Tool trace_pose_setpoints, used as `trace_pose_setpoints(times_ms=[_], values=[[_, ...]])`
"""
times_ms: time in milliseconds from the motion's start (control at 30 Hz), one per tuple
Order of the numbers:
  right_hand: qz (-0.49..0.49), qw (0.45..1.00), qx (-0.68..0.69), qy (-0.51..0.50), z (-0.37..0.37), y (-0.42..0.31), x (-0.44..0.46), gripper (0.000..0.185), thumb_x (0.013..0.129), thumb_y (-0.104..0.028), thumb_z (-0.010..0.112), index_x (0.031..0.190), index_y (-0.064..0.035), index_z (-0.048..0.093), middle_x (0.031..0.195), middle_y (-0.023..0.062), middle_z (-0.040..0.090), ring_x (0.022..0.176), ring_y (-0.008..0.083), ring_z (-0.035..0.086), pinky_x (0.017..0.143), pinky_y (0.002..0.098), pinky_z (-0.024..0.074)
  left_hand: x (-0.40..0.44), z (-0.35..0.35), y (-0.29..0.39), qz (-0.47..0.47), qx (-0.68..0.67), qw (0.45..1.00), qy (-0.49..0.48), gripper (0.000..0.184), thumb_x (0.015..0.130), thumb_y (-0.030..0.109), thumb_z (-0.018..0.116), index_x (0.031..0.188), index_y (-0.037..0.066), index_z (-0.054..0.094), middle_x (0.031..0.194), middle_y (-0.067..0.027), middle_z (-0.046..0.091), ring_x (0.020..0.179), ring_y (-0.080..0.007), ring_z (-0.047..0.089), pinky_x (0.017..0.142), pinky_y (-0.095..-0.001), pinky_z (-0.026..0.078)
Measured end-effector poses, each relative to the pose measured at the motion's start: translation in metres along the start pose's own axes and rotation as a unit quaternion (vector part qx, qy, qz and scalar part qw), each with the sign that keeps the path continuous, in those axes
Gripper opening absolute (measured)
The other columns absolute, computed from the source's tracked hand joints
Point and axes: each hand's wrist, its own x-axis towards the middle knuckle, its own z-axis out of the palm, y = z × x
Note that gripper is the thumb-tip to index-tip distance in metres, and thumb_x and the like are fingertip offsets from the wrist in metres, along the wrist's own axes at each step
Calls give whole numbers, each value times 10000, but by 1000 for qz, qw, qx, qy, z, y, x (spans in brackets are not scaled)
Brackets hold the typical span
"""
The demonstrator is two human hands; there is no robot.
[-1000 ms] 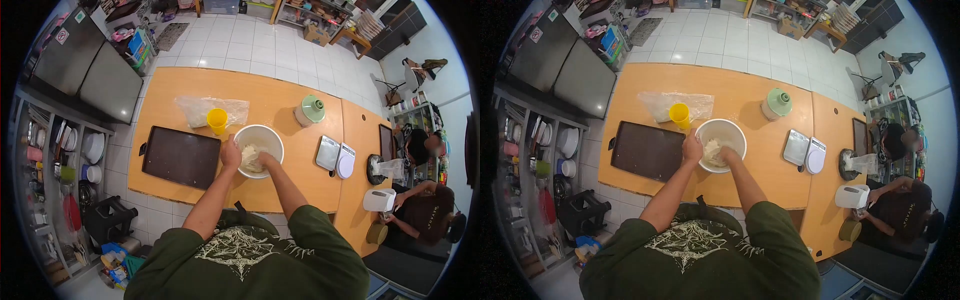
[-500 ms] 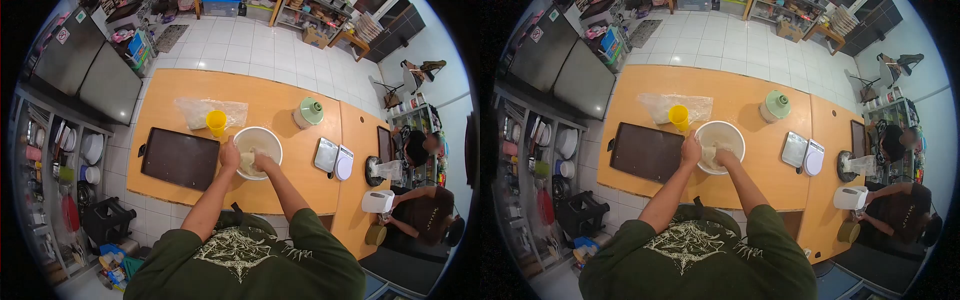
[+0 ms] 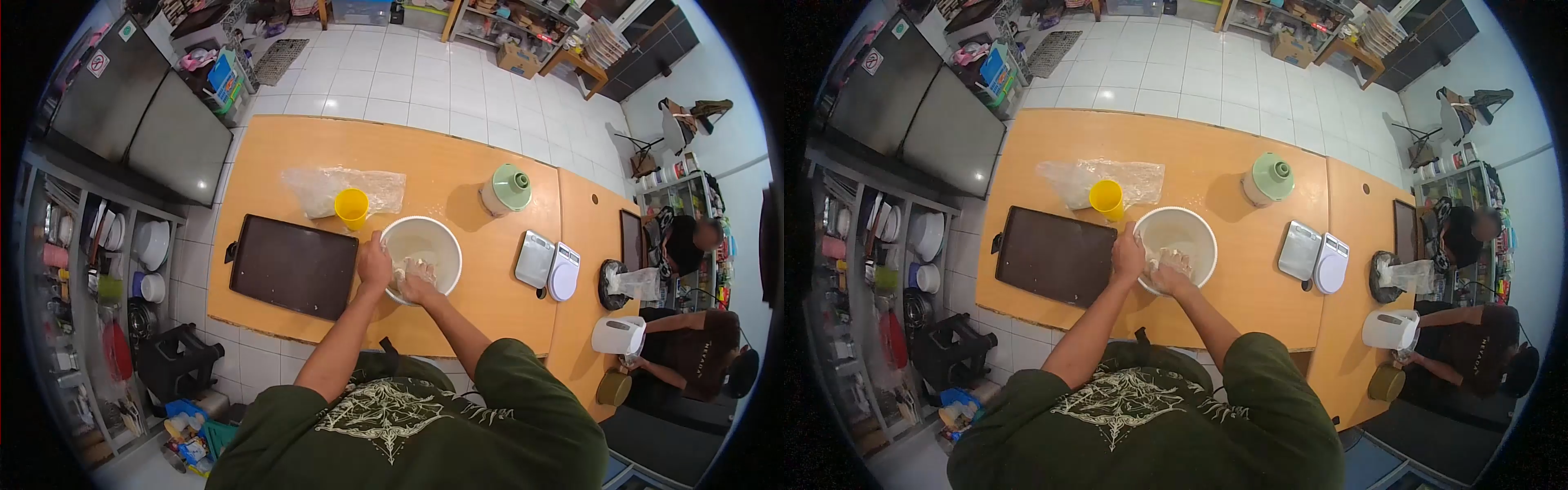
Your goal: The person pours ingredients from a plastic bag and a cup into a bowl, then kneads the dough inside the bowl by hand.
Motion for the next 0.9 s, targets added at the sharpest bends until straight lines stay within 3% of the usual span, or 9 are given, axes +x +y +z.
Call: trace_pose_setpoints(times_ms=[33, 133, 233, 467, 533, 667, 733, 833, 900], values=[[0, 1000, 0, -2, -9, 1, -1, 599, 899, -329, 430, 1342, 68, 359, 1172, 364, 528, 1175, 474, 473, 1032, 494, 321, -1, -2, 2, -5, 0, 1000, -7, 255, 867, 118, 539, 1122, 117, 539, 872, -207, 635, 851, -408, 612, 703, -513, 472], [-37, 993, 108, -10, -46, 2, 1, 367, 803, -231, 548, 1044, 32, 632, 1039, 298, 607, 1077, 446, 528, 956, 500, 396, -4, -8, 7, -17, -15, 1000, -22, 247, 878, 107, 524, 1125, 93, 524, 910, -231, 627, 876, -429, 602, 723, -517, 462], [0, 998, 55, 27, -43, -13, 8, 321, 784, -221, 578, 983, 20, 649, 994, 266, 623, 991, 429, 570, 907, 508, 427, -5, -10, 12, -25, -29, 999, -38, 233, 889, 89, 509, 1121, 64, 513, 948, -252, 613, 909, -440, 587, 750, -511, 453], [92, 991, 92, 27, -9, -30, 38, 294, 794, -250, 583, 984, -39, 657, 1063, 202, 623, 1032, 369, 551, 863, 503, 441, -5, -7, 9, -11, -37, 999, -19, 282, 836, 62, 541, 1115, 86, 513, 960, -215, 620, 907, -422, 590, 742, -512, 464], [76, 982, 100, 138, -15, -34, 40, 345, 817, -315, 581, 946, -1, 643, 952, 228, 645, 970, 410, 578, 850, 487, 455, -3, -5, 7, -7, -45, 999, -20, 255, 861, 69, 518, 1116, 69, 513, 951, -237, 615, 902, -441, 584, 743, -518, 457], [103, 984, 94, 108, 23, -10, 68, 346, 835, -328, 566, 1008, -37, 636, 999, 206, 641, 1023, 378, 568, 881, 494, 431, -5, -8, 7, 14, -45, 999, -19, 212, 892, 82, 492, 1100, 45, 513, 929, -259, 610, 895, -461, 574, 735, -525, 446], [120, 953, 147, 237, 48, 4, 87, 350, 855, -344, 539, 1072, -84, 627, 1073, 178, 628, 1075, 346, 546, 943, 491, 385, -5, -7, 7, 23, -51, 998, -5, 223, 876, 76, 504, 1098, 60, 514, 912, -247, 614, 876, -451, 582, 724, -526, 448], [167, 969, 78, 163, 9, -8, 81, 354, 860, -350, 521, 1102, -115, 628, 1132, 157, 608, 1135, 330, 508, 994, 472, 340, -2, -4, 1, 24, -49, 999, -6, 232, 864, 74, 515, 1096, 77, 517, 889, -235, 618, 843, -442, 591, 708, -528, 448], [151, 969, 75, 181, 10, -7, 79, 368, 858, -344, 519, 1113, -99, 622, 1127, 174, 613, 1118, 342, 526, 979, 473, 361, -7, -3, 1, 17, -45, 999, -19, 228, 868, 77, 515, 1096, 80, 519, 883, -236, 618, 830, -443, 592, 704, -530, 447]])
